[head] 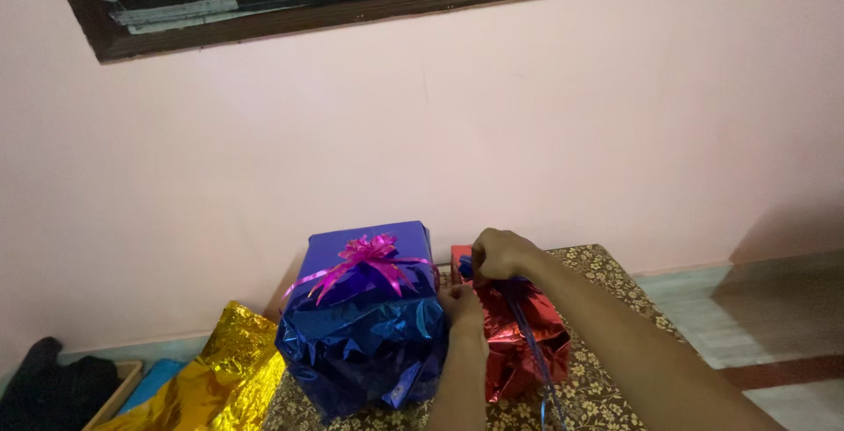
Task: The person wraps a blue gift box with shiny blue paper, then ties a pink ribbon around it. They also tie a blue ribbon around a red gift box and place a gold-wrapped box on the table.
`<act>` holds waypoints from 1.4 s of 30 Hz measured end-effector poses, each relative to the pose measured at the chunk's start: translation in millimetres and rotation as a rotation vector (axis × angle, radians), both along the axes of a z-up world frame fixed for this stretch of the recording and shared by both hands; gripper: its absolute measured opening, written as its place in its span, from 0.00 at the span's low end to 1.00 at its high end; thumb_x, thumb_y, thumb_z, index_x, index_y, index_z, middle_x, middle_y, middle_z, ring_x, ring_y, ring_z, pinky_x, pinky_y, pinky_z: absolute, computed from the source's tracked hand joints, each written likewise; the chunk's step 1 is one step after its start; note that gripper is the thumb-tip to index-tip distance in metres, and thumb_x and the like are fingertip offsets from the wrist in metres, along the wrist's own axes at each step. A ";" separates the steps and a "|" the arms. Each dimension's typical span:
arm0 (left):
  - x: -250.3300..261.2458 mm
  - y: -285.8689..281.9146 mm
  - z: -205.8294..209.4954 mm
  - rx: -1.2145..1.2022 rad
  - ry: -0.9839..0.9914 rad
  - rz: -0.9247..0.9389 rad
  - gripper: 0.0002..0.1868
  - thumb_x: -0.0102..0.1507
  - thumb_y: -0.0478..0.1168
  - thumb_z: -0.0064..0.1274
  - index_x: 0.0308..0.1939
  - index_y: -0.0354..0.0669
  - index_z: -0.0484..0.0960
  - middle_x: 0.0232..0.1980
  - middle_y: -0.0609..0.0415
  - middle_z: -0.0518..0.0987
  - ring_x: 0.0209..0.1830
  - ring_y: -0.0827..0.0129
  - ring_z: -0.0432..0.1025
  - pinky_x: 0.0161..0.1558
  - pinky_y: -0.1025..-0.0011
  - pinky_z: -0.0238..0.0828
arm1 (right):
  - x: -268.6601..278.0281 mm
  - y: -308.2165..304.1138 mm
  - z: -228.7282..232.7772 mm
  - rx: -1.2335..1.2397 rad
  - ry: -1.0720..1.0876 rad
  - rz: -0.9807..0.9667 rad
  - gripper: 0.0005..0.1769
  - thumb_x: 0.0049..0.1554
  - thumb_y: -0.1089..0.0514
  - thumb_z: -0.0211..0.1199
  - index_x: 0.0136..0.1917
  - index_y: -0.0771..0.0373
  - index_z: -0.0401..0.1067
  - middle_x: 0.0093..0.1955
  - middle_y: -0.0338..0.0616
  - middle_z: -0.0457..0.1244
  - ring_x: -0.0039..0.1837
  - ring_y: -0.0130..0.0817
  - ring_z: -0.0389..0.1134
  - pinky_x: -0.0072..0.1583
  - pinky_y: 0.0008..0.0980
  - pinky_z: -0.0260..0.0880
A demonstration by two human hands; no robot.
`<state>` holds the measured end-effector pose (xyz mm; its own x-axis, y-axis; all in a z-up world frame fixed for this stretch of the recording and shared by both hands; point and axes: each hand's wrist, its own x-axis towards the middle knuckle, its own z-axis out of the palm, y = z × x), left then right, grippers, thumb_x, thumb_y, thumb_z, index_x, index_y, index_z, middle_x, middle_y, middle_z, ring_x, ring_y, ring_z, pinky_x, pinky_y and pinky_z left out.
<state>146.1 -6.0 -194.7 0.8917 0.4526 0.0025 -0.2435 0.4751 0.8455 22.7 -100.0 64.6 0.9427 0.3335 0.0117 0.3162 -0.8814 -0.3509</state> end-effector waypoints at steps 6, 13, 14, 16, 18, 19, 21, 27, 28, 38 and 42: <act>-18.5 -3.6 3.6 0.147 0.111 0.039 0.08 0.63 0.34 0.51 0.44 0.45 0.70 0.32 0.54 0.75 0.26 0.70 0.69 0.27 0.72 0.67 | -2.3 3.0 0.8 0.002 0.039 -0.040 0.15 0.44 0.58 0.75 0.47 0.58 0.83 0.49 0.48 0.74 0.53 0.41 0.75 0.56 0.39 0.74; -1.4 0.9 13.7 0.009 -0.237 0.028 0.08 0.65 0.35 0.47 0.46 0.50 0.79 0.31 0.58 0.70 0.29 0.71 0.63 0.31 0.72 0.61 | -4.4 -9.1 -10.2 -0.022 -0.056 0.148 0.15 0.49 0.55 0.70 0.51 0.57 0.81 0.51 0.46 0.73 0.55 0.42 0.74 0.57 0.38 0.73; -4.1 0.3 13.2 0.014 -0.179 0.004 0.08 0.66 0.36 0.47 0.48 0.48 0.78 0.32 0.56 0.70 0.30 0.68 0.63 0.32 0.69 0.61 | -5.4 -10.9 -11.2 -0.027 -0.067 0.164 0.15 0.50 0.55 0.68 0.51 0.56 0.81 0.52 0.47 0.73 0.55 0.42 0.74 0.58 0.38 0.73; -13.7 -0.8 14.4 0.026 -0.064 -0.044 0.09 0.67 0.37 0.47 0.51 0.43 0.77 0.34 0.51 0.70 0.31 0.62 0.63 0.34 0.63 0.60 | -9.9 -13.7 -12.9 -0.040 -0.102 0.204 0.16 0.50 0.58 0.63 0.52 0.55 0.81 0.52 0.47 0.72 0.56 0.43 0.73 0.58 0.39 0.73; -32.2 -5.7 25.8 0.050 0.034 -0.089 0.12 0.68 0.37 0.45 0.55 0.43 0.73 0.41 0.50 0.68 0.38 0.60 0.63 0.39 0.61 0.60 | -17.0 -17.8 -11.6 -0.059 -0.145 0.249 0.19 0.48 0.64 0.59 0.53 0.55 0.80 0.53 0.47 0.72 0.57 0.44 0.73 0.59 0.40 0.72; -46.7 -7.0 32.8 0.091 0.083 -0.107 0.15 0.68 0.37 0.44 0.59 0.46 0.70 0.47 0.51 0.67 0.43 0.60 0.63 0.44 0.61 0.60 | -21.9 -18.6 -10.5 -0.067 -0.152 0.237 0.20 0.49 0.64 0.58 0.54 0.53 0.81 0.54 0.46 0.71 0.58 0.43 0.72 0.59 0.40 0.72; -81.6 -4.3 50.2 0.214 0.184 -0.157 0.21 0.68 0.38 0.42 0.65 0.52 0.65 0.58 0.53 0.65 0.54 0.62 0.63 0.53 0.61 0.62 | -33.5 -21.3 -7.7 -0.084 -0.167 0.213 0.22 0.51 0.64 0.56 0.55 0.49 0.81 0.56 0.43 0.71 0.59 0.42 0.71 0.61 0.40 0.71; -166.9 -0.2 119.3 0.538 0.037 -0.157 0.34 0.70 0.41 0.38 0.80 0.65 0.48 0.84 0.57 0.50 0.80 0.62 0.51 0.73 0.60 0.53 | -47.4 -28.9 -10.7 -0.169 -0.130 0.085 0.21 0.55 0.60 0.57 0.59 0.46 0.79 0.63 0.41 0.68 0.64 0.40 0.68 0.64 0.41 0.68; -178.3 0.3 124.7 0.598 -0.043 -0.112 0.35 0.71 0.42 0.38 0.81 0.66 0.46 0.85 0.56 0.47 0.82 0.62 0.46 0.75 0.60 0.49 | -44.1 -30.1 -12.6 -0.033 -0.127 0.110 0.21 0.55 0.60 0.55 0.59 0.49 0.80 0.62 0.42 0.69 0.64 0.39 0.69 0.64 0.40 0.68; -183.6 4.1 121.1 0.361 0.057 -0.277 0.34 0.70 0.52 0.38 0.80 0.65 0.50 0.83 0.62 0.48 0.82 0.66 0.45 0.76 0.59 0.45 | -57.8 -88.1 -27.9 0.723 0.259 -0.453 0.24 0.64 0.52 0.49 0.72 0.58 0.66 0.63 0.49 0.66 0.59 0.44 0.68 0.62 0.49 0.69; -168.6 1.3 118.0 0.255 0.252 -0.355 0.31 0.68 0.56 0.41 0.75 0.56 0.61 0.76 0.54 0.65 0.77 0.61 0.60 0.72 0.56 0.55 | -76.7 -85.8 -31.1 0.979 0.315 -0.465 0.25 0.66 0.48 0.47 0.74 0.56 0.61 0.64 0.44 0.64 0.60 0.38 0.69 0.60 0.46 0.73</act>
